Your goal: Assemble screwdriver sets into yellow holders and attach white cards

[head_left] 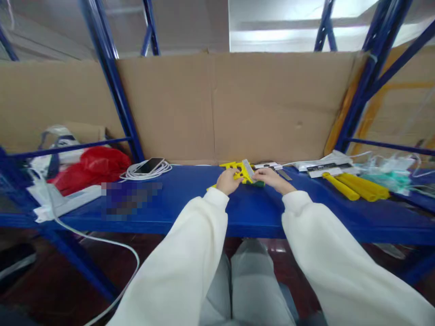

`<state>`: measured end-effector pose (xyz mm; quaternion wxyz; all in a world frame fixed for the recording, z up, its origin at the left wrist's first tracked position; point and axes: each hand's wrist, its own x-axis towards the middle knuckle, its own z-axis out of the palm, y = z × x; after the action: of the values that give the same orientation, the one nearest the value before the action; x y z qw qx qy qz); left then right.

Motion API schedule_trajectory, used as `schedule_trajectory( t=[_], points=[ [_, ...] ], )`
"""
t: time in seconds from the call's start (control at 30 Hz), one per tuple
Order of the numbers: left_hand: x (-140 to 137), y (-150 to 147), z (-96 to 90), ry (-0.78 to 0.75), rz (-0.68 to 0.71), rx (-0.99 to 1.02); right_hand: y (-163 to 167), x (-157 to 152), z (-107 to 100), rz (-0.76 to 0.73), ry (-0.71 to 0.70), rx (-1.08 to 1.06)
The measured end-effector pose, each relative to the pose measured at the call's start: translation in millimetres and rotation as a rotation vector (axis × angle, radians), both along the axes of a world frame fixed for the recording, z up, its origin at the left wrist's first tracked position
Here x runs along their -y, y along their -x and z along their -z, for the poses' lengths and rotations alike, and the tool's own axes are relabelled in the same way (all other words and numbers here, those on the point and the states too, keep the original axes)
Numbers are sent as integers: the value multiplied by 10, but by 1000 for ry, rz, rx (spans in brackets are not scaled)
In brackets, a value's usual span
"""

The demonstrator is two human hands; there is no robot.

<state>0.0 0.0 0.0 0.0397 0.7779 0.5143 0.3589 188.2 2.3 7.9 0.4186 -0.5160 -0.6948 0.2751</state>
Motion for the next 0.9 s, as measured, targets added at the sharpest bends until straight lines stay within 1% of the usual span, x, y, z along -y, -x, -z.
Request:
schedule_trajectory(
  t=[0.07,0.13,0.27,0.33,0.5,0.73,0.83,0.9],
  points=[
    [5,-3,4,4,-13,2,-6,-12,10,-24,-12,-7],
    [7,-2,11,-6,5,-10,-8,-27,25,-38,-9,-13],
    [2,12,32,-62,125,-82,-3,-69,65,-36,35,-27],
    [-2,21,38,-74,161,-142,-5,-89,84,-41,39,-33],
    [8,33,30,-57,130,-249,-26,-117,108,-68,30,-12],
    [30,24,18,-33,96,-285,-8,-88,92,-55,51,-11],
    [30,16,13,-22,82,-273,-25,-106,79,2,20,-22],
    [32,11,10,-13,68,-261,-75,-139,78,131,-38,32]
  ],
)
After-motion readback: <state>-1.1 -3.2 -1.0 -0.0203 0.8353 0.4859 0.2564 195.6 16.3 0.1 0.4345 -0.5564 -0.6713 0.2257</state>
